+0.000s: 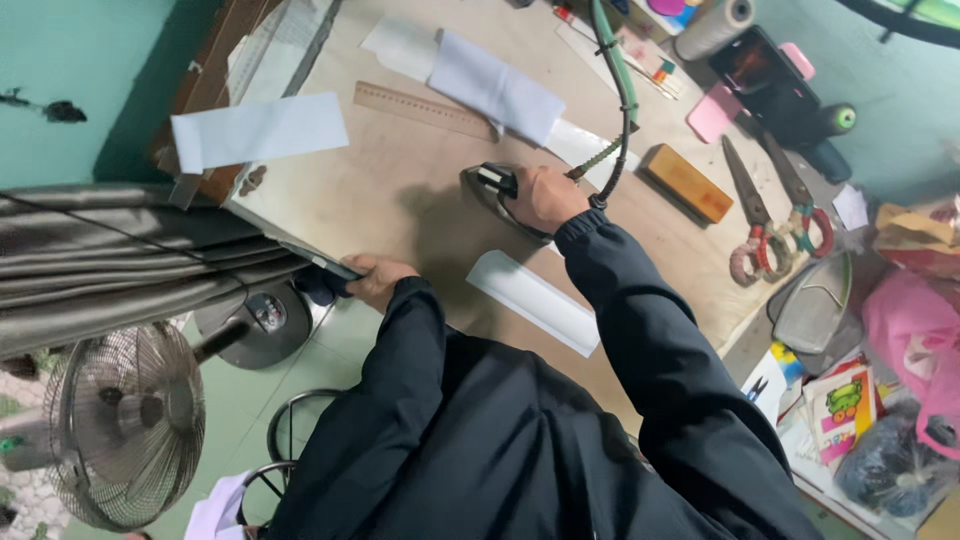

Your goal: The person irons two white rectangular fabric pieces on a workbench using a steam iron. They repeatedly press and smooth each piece, then flip one over to iron the other side before returning to the first.

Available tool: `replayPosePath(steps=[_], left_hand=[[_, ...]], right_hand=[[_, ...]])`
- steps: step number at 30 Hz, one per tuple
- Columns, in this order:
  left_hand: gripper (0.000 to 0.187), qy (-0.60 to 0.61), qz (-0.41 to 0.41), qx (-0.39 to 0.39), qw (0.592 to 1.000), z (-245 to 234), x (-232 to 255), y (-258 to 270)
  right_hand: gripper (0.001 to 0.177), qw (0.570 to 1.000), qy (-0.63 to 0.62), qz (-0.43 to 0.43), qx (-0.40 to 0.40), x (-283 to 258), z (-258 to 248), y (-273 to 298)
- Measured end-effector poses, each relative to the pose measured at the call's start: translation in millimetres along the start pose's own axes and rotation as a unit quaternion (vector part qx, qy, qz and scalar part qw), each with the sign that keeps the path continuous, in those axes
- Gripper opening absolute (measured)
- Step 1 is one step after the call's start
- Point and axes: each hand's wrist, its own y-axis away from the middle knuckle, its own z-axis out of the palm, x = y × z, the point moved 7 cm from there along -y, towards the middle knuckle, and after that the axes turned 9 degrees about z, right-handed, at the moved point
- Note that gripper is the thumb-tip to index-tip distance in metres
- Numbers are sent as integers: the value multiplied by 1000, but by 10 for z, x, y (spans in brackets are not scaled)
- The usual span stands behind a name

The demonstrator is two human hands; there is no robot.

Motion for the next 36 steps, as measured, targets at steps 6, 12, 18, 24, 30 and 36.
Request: replayPosePath(steps=[6, 12, 18, 24, 30, 36], left_hand=[[58, -83, 36, -16, 996, -47, -481, -399], [73, -446, 132, 59, 883, -34, -528, -591], [65, -421, 180, 32, 888, -54, -912, -1109], [66, -327, 228, 92, 912, -16, -155, -302], [52, -401, 70, -77, 910, -95, -363, -305], [66, -414, 108, -21, 904, -57, -160, -170]], right_hand=[[48, 1000, -28, 2, 6, -128, -119, -19], [50, 999, -9, -21, 24, -124, -105, 14], [45, 1000, -23, -7, 14, 1, 7, 11], [49, 999, -37, -17, -18, 107, -8, 131], [50, 999, -41, -9, -26, 213, 49, 160], [46, 997, -62, 29, -16, 318, 34, 323]])
